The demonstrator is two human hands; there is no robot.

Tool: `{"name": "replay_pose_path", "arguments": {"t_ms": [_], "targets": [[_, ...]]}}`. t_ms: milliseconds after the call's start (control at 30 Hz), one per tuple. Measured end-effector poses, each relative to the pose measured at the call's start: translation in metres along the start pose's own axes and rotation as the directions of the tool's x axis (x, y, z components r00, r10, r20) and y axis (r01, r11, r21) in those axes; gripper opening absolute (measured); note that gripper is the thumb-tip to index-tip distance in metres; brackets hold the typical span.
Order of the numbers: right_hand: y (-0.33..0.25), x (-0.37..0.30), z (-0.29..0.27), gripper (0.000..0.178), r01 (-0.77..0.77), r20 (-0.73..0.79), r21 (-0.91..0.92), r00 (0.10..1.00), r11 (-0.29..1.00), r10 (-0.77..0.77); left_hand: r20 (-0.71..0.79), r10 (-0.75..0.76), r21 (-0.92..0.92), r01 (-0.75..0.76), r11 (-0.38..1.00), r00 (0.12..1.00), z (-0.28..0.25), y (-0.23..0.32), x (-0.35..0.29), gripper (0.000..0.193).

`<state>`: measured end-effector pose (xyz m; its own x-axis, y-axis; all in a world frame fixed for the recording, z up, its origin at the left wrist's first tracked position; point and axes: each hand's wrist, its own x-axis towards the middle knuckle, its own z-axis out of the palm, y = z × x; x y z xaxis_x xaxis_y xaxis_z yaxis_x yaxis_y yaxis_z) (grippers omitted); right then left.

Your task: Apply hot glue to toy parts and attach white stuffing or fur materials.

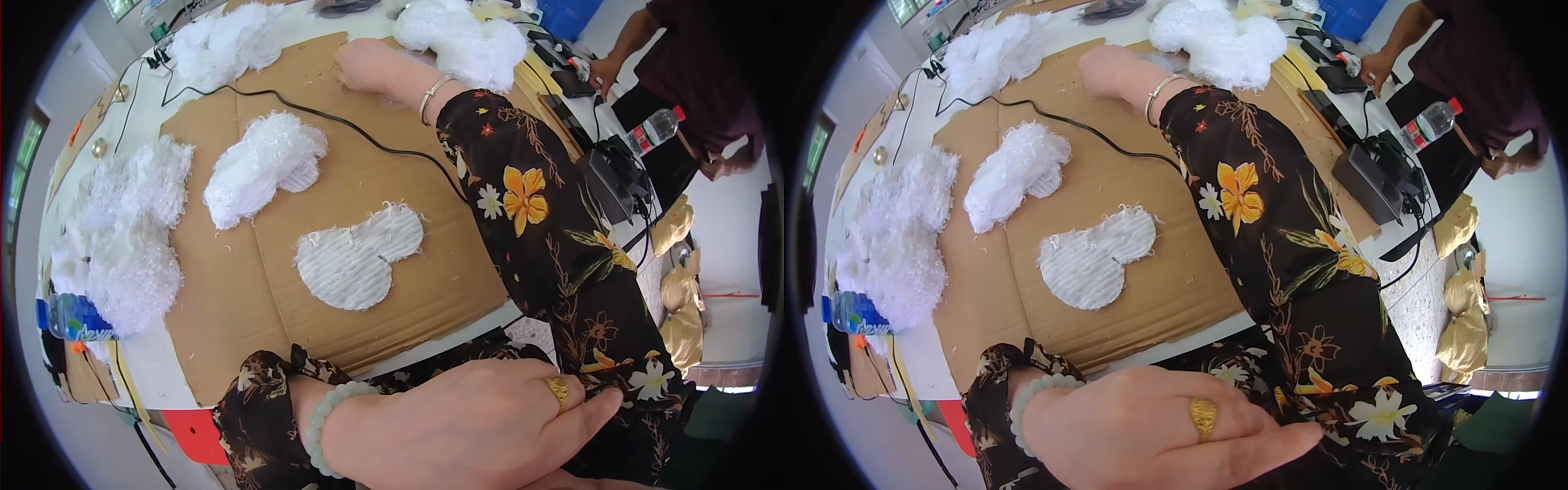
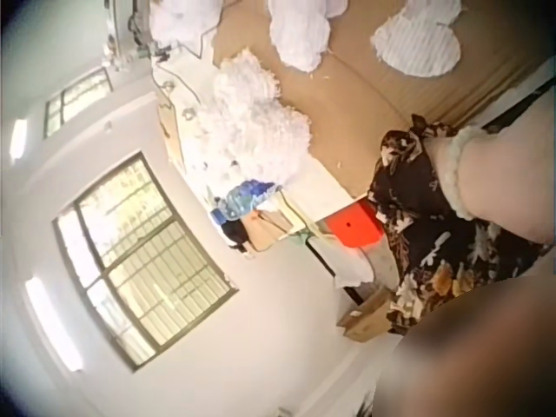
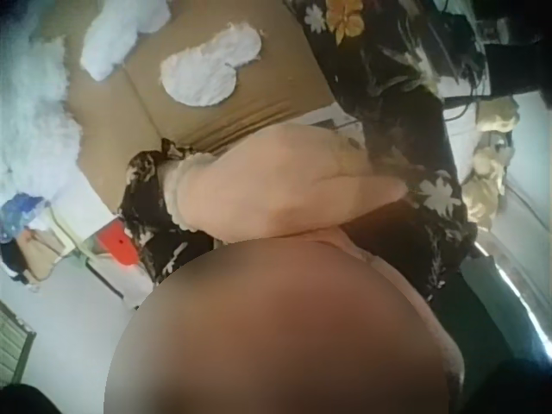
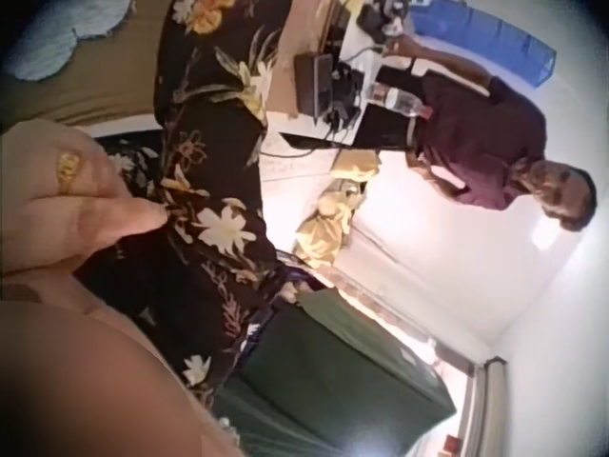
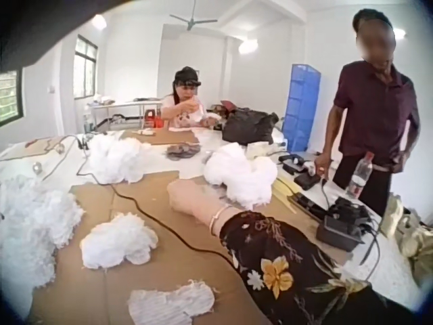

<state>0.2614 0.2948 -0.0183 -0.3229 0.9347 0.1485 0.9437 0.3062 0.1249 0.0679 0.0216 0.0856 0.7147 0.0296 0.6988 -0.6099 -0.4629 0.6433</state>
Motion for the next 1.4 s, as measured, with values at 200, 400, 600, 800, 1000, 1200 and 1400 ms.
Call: {"name": "replay_pose_path", "arguments": {"t_ms": [200,400,600,800,1000,1200,1400], "targets": [[0.031,-0.021,-0.052,0.022,-0.063,-0.236,0.027,0.969,0.998,0.068,0.060,0.017,0.238,-0.031,0.971,0.998,0.004,0.011,0.006,0.041],[0.070,-0.086,-0.122,0.022,0.099,-0.343,0.677,0.919,0.730,0.193,0.196,0.028,0.652,-0.152,0.743,0.980,0.022,0.029,0.015,0.032],[0.053,-0.188,-0.173,0.022,-0.167,-0.099,0.753,0.928,0.637,0.360,0.244,-0.209,0.070,0.197,0.978,0.947,0.045,0.037,0.011,0.046],[0.004,-0.234,-0.179,0.019,-0.062,-0.035,0.854,0.984,0.517,0.175,0.293,-0.283,-0.056,0.312,0.948,0.913,0.091,0.048,-0.004,0.039],[-0.030,-0.221,-0.129,0.013,0.633,-0.627,0.749,0.581,-0.197,-0.519,0.031,-0.045,0.525,0.022,0.851,0.999,0.102,0.053,-0.002,0.033],[-0.045,-0.234,-0.113,0.017,0.821,-0.711,0.566,0.530,0.071,-0.461,-0.668,-0.066,0.624,0.606,0.493,0.741,0.045,0.017,-0.058,0.025],[-0.063,-0.244,-0.139,0.022,0.143,-0.058,0.904,0.974,0.402,-0.217,-0.879,-0.021,0.430,0.809,0.401,0.477,0.058,0.015,-0.117,0.019]]}}
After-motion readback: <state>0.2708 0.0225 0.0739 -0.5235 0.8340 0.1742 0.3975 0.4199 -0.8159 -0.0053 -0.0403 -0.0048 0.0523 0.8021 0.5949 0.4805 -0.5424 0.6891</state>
